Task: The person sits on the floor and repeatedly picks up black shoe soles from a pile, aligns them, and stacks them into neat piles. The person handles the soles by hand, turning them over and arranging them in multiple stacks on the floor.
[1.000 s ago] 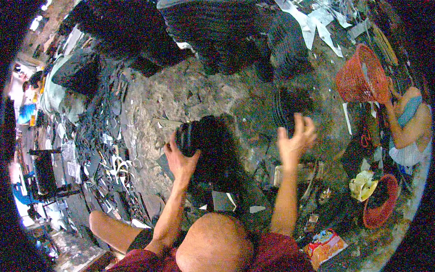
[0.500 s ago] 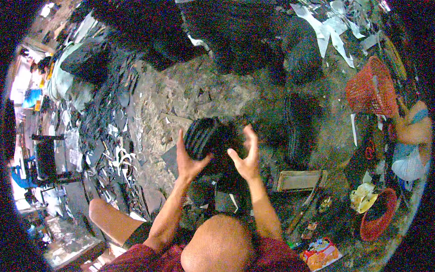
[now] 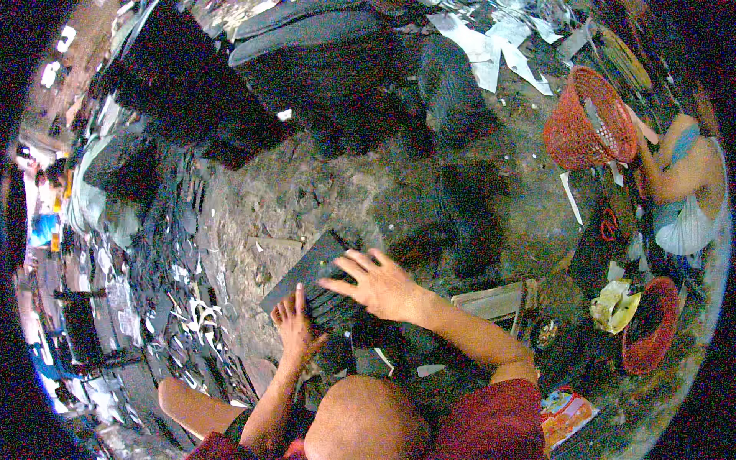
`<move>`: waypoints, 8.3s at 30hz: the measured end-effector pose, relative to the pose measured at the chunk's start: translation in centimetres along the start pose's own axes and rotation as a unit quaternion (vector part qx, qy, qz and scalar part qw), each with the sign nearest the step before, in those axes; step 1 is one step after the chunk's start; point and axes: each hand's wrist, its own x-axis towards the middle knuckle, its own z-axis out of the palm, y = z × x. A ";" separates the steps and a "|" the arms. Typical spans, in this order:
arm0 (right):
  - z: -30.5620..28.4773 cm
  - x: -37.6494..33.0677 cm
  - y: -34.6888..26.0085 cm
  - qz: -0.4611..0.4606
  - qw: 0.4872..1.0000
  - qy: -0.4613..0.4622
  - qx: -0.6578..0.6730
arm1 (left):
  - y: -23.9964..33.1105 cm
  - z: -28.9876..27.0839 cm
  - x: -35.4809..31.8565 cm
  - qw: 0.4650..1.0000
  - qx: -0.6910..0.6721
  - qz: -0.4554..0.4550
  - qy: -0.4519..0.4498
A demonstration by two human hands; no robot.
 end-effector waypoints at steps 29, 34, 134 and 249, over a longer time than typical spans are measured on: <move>1.5 -0.4 40.6 0.252 0.523 0.361 0.730 | 15.8 10.3 46.3 0.768 -0.539 -0.325 -0.121; 0.4 3.8 38.9 0.400 0.531 0.391 0.637 | 14.8 12.6 48.2 0.672 -0.684 -0.213 -0.190; 39.5 17.3 -70.7 0.080 0.691 -0.459 0.552 | -30.9 -1.3 -60.9 0.208 -0.612 -0.515 0.563; -10.0 4.6 4.7 0.184 0.618 0.735 0.212 | -11.0 -30.7 -1.6 0.946 -0.122 -0.171 0.248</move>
